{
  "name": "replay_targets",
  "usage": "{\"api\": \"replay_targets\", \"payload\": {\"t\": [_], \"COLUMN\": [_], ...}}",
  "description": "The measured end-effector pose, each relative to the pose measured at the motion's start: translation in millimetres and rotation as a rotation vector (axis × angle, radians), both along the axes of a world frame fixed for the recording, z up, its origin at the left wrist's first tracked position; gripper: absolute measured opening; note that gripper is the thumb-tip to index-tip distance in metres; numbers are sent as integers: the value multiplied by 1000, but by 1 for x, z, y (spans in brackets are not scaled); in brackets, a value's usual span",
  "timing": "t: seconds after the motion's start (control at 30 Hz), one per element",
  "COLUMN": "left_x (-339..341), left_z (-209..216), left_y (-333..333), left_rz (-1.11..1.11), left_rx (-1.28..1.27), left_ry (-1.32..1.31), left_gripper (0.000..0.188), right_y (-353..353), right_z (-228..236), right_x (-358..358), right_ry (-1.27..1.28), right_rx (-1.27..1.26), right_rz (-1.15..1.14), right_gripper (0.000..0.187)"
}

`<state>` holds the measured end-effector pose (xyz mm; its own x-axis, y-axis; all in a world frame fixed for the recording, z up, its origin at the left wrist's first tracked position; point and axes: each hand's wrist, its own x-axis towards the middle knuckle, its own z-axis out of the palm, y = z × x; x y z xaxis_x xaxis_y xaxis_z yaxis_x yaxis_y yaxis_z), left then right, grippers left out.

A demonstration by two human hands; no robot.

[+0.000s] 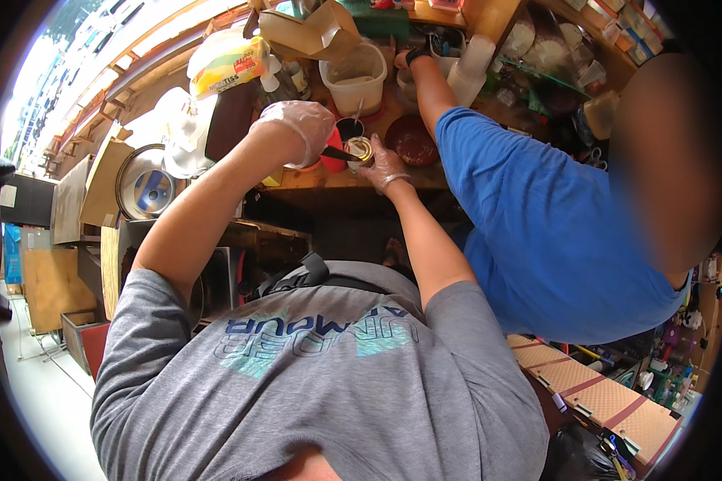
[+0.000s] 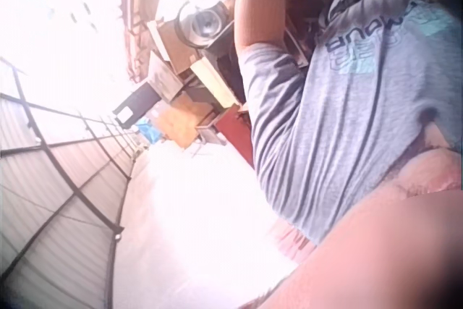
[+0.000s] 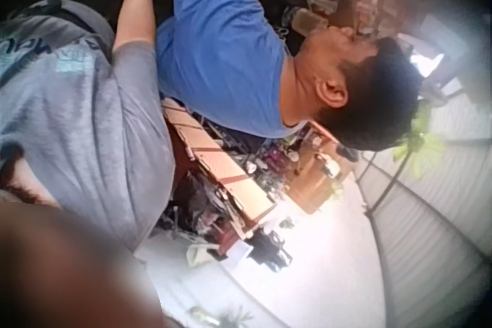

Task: The person assembles a takeout order by placing shredded ingredients into a cardboard box, adding a dark granular topping from a container with a pink spoon, and sprinkling a white powder from a small jar. They then close the box and secure it with a rubber band.

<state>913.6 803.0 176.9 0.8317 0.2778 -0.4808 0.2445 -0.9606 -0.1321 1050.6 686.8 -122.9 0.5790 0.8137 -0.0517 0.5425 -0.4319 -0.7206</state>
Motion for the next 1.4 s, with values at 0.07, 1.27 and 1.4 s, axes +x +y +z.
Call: {"api": "replay_targets", "payload": {"t": [0.07, 1.27, 1.4], "left_x": [9, 76, 69], "left_z": [4, 6, -2], "left_y": [1, -8, -1], "left_rz": [-33, 14, 29], "left_rx": [5, -97, -92], "left_ry": [16, -89, -152], "left_gripper": [20, 38, 34], "right_y": [6, 19, 25], "right_z": [1, 123, 114], "right_x": [4, 18, 17], "right_ry": [-82, -410, -393], "right_rx": [69, 669, 693], "right_rz": [63, 366, 298], "right_gripper": [71, 39, 33]}}
